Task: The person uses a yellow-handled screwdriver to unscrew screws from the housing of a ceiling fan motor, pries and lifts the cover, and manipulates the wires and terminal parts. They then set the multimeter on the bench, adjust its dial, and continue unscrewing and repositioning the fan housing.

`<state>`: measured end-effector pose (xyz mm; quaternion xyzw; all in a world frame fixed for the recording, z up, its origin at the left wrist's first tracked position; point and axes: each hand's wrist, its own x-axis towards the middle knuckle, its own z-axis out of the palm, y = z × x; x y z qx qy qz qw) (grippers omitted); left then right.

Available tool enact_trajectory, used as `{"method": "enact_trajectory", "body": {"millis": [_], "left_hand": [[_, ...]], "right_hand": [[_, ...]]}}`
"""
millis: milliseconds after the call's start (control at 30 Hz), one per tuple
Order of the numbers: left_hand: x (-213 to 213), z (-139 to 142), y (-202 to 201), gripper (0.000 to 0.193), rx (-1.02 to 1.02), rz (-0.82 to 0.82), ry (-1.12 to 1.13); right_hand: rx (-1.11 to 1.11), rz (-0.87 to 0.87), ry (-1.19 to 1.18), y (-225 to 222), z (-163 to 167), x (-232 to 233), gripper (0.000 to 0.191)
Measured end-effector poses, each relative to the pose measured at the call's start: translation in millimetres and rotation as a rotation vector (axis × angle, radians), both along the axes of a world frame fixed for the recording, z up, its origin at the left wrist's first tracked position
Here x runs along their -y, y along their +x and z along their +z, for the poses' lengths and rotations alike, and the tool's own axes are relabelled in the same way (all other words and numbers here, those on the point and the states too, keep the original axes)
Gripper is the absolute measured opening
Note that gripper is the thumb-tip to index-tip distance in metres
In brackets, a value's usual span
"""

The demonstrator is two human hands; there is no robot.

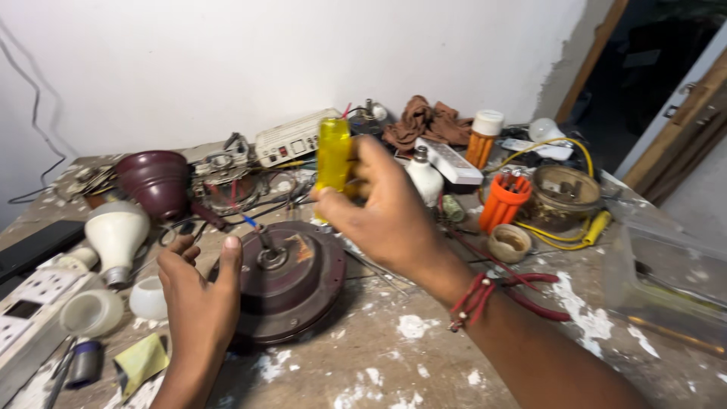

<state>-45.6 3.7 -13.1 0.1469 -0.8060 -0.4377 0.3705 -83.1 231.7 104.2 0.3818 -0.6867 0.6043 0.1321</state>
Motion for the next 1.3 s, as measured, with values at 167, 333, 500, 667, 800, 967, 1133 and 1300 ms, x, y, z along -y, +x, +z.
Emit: {"method": "enact_trajectory", "body": {"millis": [167,333,500,667,800,967,1133,1300], "left_hand": [[-8,-1,1,0.071,0.020,-0.111,-0.148],[0,8,6,0.079,0.154,-0.286,-0.117],[10,12,3,0.088,0.265,-0.441,-0.234],[19,7,-2,0.106,0.379,-0.503,-0.329],[25,10,-2,0.110,0.426,-0.537,-0.361],[24,21,3,0.110,0.457,-0.586,-0.263],[21,31,9,0.113,0.518,-0.573,-0.172],[20,38,14,0.114,0.539,-0.562,-0.200]], "right_hand": [[0.080,0.057,0.039,3,2,-3,0.038],[-0.005,0.154,0.000,7,5,-5,0.036],[-0.041,0.173,0.025,9,12,-4,0.035],[0.043,0.129,0.029,-3,15,-8,0.041],[0.057,0.241,-0.026,-15,17,-13,0.044],[0.142,0.291,0.024,-23,20,-22,0.044],[0.136,0.344,0.053,-23,19,-20,0.046],[0.187,0.306,0.174,-19,18,-11,0.051]]}}
